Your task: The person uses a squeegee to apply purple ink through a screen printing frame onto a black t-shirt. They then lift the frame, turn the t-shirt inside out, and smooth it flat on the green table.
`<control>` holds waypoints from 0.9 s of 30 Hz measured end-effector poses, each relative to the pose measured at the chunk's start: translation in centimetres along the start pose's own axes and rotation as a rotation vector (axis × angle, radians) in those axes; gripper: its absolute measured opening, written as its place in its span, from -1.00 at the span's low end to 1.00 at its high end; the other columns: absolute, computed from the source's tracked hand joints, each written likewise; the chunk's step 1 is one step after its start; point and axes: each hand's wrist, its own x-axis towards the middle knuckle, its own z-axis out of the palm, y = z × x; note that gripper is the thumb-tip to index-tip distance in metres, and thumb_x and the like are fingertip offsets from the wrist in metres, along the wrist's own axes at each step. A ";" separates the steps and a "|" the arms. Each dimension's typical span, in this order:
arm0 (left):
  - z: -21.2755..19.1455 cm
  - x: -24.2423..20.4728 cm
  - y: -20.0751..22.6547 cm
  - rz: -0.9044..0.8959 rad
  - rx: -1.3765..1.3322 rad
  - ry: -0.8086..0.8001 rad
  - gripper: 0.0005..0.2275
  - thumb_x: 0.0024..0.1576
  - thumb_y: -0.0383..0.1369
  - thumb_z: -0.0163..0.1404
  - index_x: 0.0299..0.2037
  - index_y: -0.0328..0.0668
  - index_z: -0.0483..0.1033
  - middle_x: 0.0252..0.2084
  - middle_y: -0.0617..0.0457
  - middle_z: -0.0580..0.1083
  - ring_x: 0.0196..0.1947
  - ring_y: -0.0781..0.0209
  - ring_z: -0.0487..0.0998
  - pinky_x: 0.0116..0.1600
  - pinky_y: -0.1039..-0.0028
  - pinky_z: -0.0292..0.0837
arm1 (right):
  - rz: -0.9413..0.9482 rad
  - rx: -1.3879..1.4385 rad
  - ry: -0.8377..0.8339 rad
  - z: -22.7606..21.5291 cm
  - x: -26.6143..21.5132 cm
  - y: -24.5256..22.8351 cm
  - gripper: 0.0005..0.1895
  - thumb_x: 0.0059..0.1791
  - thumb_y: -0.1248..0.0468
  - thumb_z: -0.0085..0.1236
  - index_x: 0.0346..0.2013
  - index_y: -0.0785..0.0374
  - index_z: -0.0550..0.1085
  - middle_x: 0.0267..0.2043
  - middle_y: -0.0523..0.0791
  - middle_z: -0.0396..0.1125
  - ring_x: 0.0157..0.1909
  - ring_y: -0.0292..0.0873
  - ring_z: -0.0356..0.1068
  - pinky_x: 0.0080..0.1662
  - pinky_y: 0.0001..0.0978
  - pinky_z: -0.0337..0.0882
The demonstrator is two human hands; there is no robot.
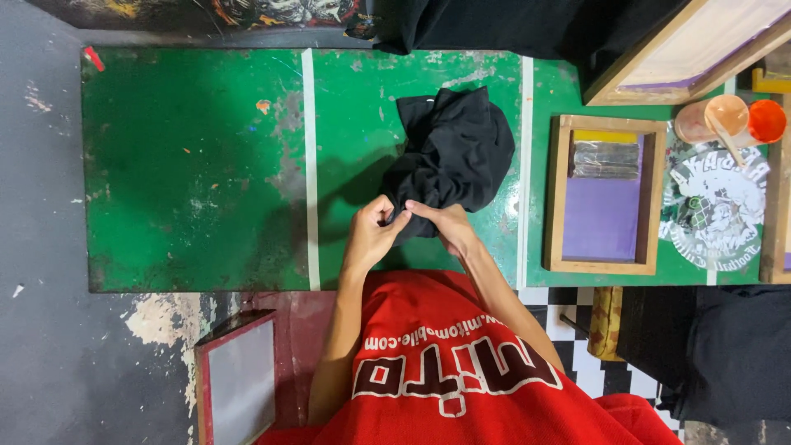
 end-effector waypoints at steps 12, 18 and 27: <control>-2.8 0.0 -1.5 -0.042 -0.331 0.116 -0.65 0.24 -0.45 0.14 -0.43 -0.12 0.13 -0.44 0.31 0.05 -0.42 0.52 0.03 -0.37 0.58 -0.01 | -0.214 0.746 -0.060 -1.6 -2.8 -1.9 -0.41 -0.12 0.29 0.38 0.13 0.48 0.42 0.09 0.05 0.44 0.03 -0.06 0.49 0.07 -0.23 0.51; -3.7 0.1 -2.3 -0.076 -0.358 0.125 -0.76 0.24 -0.47 0.12 -0.31 -0.15 0.23 -0.41 0.32 0.12 -0.43 0.55 0.08 -0.38 0.60 -0.01 | -0.235 0.677 -0.007 -3.0 -2.0 1.5 -0.53 -0.09 0.36 0.36 0.06 0.46 0.47 0.05 0.00 0.50 0.01 -0.15 0.55 0.06 -0.33 0.53; -6.4 -0.6 -4.4 -0.126 -0.457 0.095 -0.94 0.28 -0.61 0.02 -0.12 -0.31 0.49 -0.28 0.26 0.37 -0.41 0.56 0.18 -0.33 0.64 0.04 | -0.129 0.724 -0.096 -6.3 -2.6 4.8 -0.66 -0.01 0.44 0.30 0.01 0.35 0.40 -0.19 -0.02 0.47 -0.37 -0.24 0.45 -0.26 -0.37 0.43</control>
